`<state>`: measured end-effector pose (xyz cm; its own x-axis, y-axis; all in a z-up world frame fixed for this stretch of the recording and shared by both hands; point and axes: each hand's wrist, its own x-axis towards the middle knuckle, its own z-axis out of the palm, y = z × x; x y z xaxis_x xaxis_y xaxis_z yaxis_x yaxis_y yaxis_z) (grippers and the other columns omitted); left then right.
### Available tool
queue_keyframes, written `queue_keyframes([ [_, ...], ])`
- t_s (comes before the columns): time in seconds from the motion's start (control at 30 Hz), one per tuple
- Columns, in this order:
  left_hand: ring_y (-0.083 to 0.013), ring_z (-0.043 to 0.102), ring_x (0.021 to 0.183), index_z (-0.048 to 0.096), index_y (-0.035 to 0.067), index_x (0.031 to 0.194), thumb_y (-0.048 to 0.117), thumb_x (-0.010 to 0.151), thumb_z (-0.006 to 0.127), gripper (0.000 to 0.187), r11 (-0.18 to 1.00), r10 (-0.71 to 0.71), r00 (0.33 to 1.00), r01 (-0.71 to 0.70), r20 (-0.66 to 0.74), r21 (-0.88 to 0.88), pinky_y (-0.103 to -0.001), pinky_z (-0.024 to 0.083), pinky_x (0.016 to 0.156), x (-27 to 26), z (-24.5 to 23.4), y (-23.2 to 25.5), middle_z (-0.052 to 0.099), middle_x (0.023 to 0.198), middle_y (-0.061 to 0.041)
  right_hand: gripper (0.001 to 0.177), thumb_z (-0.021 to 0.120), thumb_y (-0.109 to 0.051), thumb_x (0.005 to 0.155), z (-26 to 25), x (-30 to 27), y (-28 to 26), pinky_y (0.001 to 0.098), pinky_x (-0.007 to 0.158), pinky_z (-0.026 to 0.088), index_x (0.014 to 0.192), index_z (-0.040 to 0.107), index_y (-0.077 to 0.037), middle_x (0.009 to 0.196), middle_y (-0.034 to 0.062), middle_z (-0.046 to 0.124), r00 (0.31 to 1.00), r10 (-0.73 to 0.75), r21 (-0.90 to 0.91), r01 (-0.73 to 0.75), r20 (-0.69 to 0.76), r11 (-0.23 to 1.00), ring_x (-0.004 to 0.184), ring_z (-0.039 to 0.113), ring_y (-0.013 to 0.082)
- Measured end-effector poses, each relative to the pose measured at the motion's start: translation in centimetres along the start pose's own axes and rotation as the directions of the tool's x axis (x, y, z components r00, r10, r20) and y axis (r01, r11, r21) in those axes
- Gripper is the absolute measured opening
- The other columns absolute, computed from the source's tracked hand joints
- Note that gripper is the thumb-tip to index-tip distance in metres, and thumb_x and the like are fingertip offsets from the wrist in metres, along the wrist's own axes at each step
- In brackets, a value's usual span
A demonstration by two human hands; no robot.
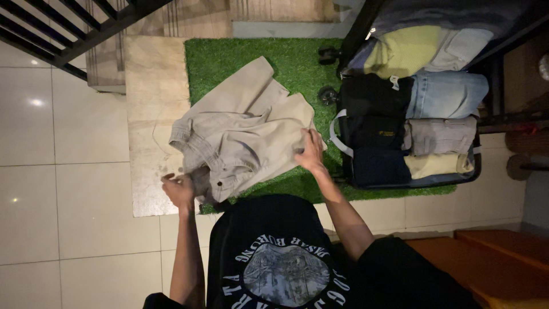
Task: The person picks up several garments, folds them by hand into rectangular shapes or rolls them into cylinders, and places them into organized compartments within an open suitcase.
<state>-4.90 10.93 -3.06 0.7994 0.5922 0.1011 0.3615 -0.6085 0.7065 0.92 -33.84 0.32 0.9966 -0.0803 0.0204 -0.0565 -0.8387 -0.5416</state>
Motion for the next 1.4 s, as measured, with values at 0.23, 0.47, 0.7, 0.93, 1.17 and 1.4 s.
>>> queue_keyframes([
  [0.23, -0.0343, 0.069, 0.121, 0.065, 0.003, 0.129, 0.041, 0.081, 0.073, 0.061, 0.993, -0.066, 0.790, 0.114, 0.609, -0.041, -0.043, 0.053, 0.104, -3.5, 2.7, 2.9, 0.073, 0.125, -0.020, 0.084, 0.075, -0.023, 0.078, 0.6, 1.0, 0.5, 0.0580, 0.115, 0.034, 0.152, 0.040, -0.011, 0.157, 0.0291, 0.036, 0.959, 0.280, -0.145, -0.282, -0.036, 0.948, 0.141, 0.038, 0.0463],
  [0.47, -0.0528, 0.064, 0.109, 0.048, -0.016, 0.131, 0.049, 0.061, 0.097, 0.107, 0.992, 0.059, 0.847, -0.109, 0.529, 0.064, -0.054, 0.053, 0.091, -4.9, 4.9, 2.5, 0.064, 0.116, -0.038, 0.088, 0.078, -0.033, 0.081, -0.4, 0.8, 2.5, 0.0532, 0.113, 0.039, 0.153, 0.034, -0.009, 0.145, 0.0254, 0.050, 0.925, 0.378, -0.204, -0.363, 0.040, 0.909, 0.135, 0.046, 0.0445],
  [0.7, -0.0337, 0.069, 0.091, 0.063, -0.007, 0.118, 0.027, 0.066, 0.087, 0.067, 0.925, -0.161, 0.783, 0.331, 0.601, -0.184, -0.043, 0.055, 0.079, -2.7, 4.2, 6.2, 0.072, 0.102, -0.022, 0.038, 0.077, -0.027, 0.088, -1.3, -0.4, 5.8, 0.0483, 0.087, 0.057, 0.118, 0.068, -0.005, 0.106, 0.0229, 0.074, 0.934, 0.355, -0.046, -0.354, 0.036, 0.934, 0.099, 0.070, 0.0405],
  [0.93, -0.0210, 0.069, 0.083, 0.062, -0.005, 0.115, 0.017, 0.060, 0.089, 0.065, 0.894, -0.018, 0.840, 0.256, 0.542, -0.367, -0.034, 0.055, 0.072, -3.2, 1.1, 9.3, 0.073, 0.095, -0.010, 0.019, 0.066, -0.016, 0.093, -5.6, -6.0, 7.0, 0.0364, 0.068, 0.057, 0.107, 0.066, -0.002, 0.084, 0.0158, 0.074, 0.922, 0.372, 0.344, -0.315, -0.112, 0.885, 0.073, 0.074, 0.0279],
  [1.17, -0.0182, 0.066, 0.083, 0.076, -0.002, 0.079, 0.038, 0.076, 0.087, 0.042, 0.944, -0.224, 0.644, 0.330, 0.731, -0.001, -0.033, 0.052, 0.072, -5.8, -4.7, 5.8, 0.077, 0.076, -0.013, 0.015, 0.070, -0.013, 0.093, -5.0, -14.2, 5.8, 0.0410, 0.068, 0.053, 0.101, 0.067, 0.000, 0.080, 0.0197, 0.069, 0.924, 0.365, 0.105, -0.355, -0.113, 0.929, 0.070, 0.068, 0.0321],
  [1.4, -0.0132, 0.060, 0.072, 0.068, -0.004, 0.075, 0.023, 0.084, 0.086, 0.033, 0.779, -0.219, 0.623, 0.575, 0.751, -0.250, -0.030, 0.047, 0.067, -9.2, -7.4, 0.1, 0.072, 0.077, -0.011, 0.023, 0.065, -0.021, 0.095, -8.3, -13.9, 3.6, 0.0444, 0.074, 0.055, 0.108, 0.066, -0.001, 0.084, 0.0209, 0.071, 0.834, 0.549, 0.115, -0.541, -0.050, 0.833, 0.077, 0.072, 0.0351],
])
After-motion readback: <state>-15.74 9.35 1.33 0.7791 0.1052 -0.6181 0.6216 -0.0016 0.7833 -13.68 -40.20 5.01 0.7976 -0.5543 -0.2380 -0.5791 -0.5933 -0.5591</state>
